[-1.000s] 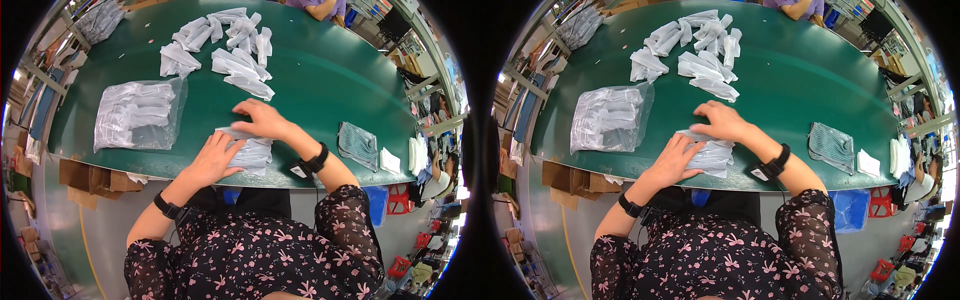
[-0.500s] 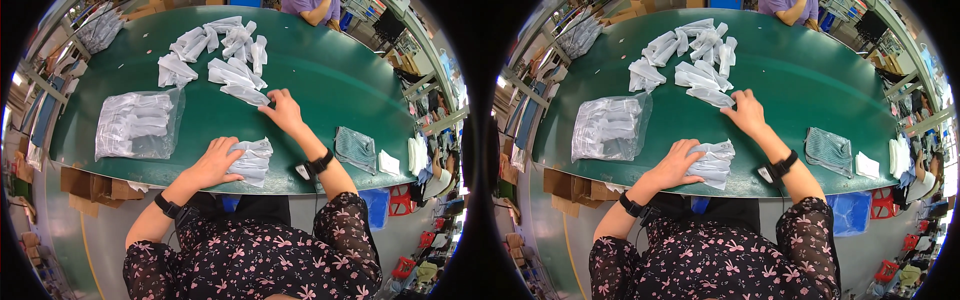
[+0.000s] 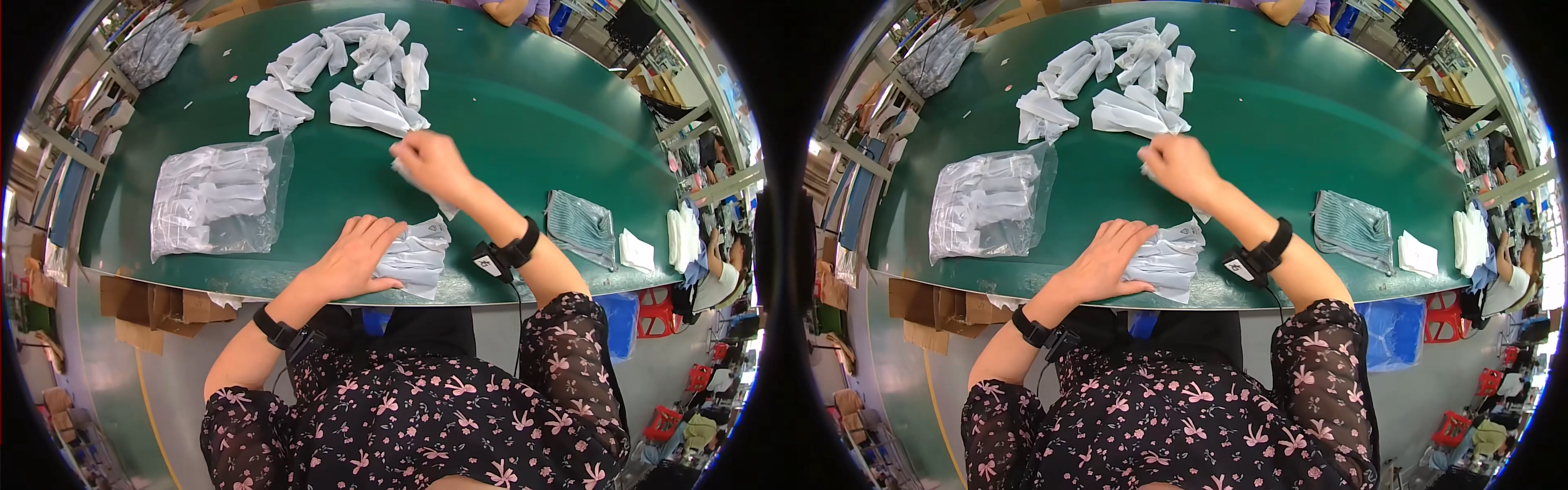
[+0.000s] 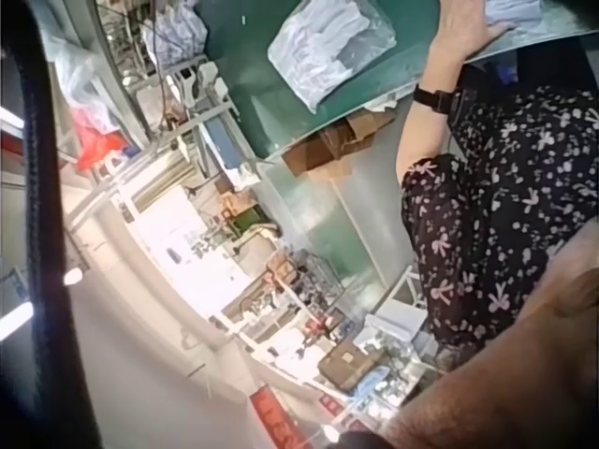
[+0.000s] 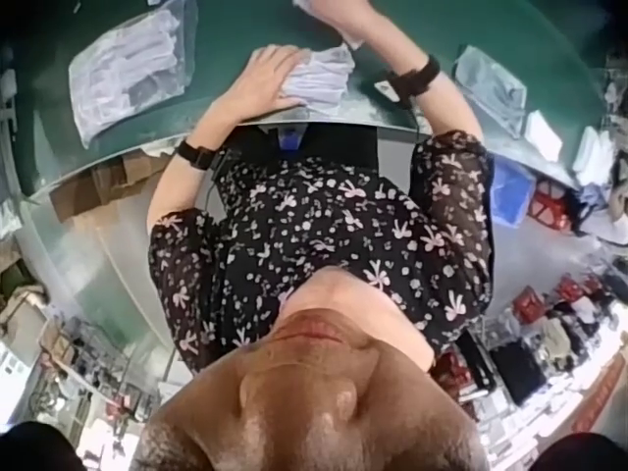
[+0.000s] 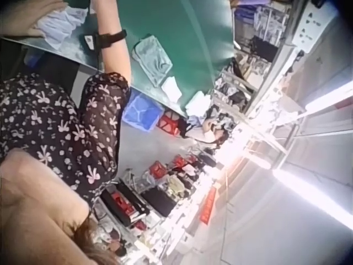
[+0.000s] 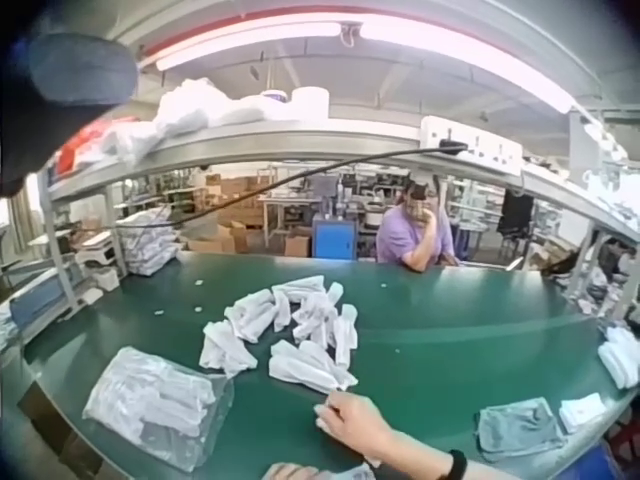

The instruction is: Packing white plastic components into plastic bags at a factory workstation.

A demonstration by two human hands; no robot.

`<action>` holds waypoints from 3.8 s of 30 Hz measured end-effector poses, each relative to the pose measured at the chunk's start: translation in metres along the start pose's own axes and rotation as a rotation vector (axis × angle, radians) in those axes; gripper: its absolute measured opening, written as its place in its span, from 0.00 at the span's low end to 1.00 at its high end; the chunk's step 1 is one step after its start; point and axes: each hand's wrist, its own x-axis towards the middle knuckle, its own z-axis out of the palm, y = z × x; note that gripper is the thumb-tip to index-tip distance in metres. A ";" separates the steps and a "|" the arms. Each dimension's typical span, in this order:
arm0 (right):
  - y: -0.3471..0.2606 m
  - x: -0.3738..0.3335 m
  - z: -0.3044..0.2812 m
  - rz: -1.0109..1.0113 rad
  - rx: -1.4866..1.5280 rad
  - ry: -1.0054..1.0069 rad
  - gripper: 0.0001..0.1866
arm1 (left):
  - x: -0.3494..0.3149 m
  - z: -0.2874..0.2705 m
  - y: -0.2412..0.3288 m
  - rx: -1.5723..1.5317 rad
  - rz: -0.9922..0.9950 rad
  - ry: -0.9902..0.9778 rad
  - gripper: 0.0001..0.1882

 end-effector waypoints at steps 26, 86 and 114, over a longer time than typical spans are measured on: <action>0.006 -0.130 0.023 -0.342 -0.185 -0.063 0.49 | 0.010 0.040 -0.001 -0.273 -0.269 0.283 0.37; -0.160 0.054 0.146 -0.422 0.059 -0.410 0.29 | -0.091 -0.088 -0.015 0.324 -0.591 0.705 0.04; -0.015 0.032 0.070 -0.287 -0.387 -0.015 0.23 | -0.030 -0.048 -0.037 0.019 -0.630 0.258 0.24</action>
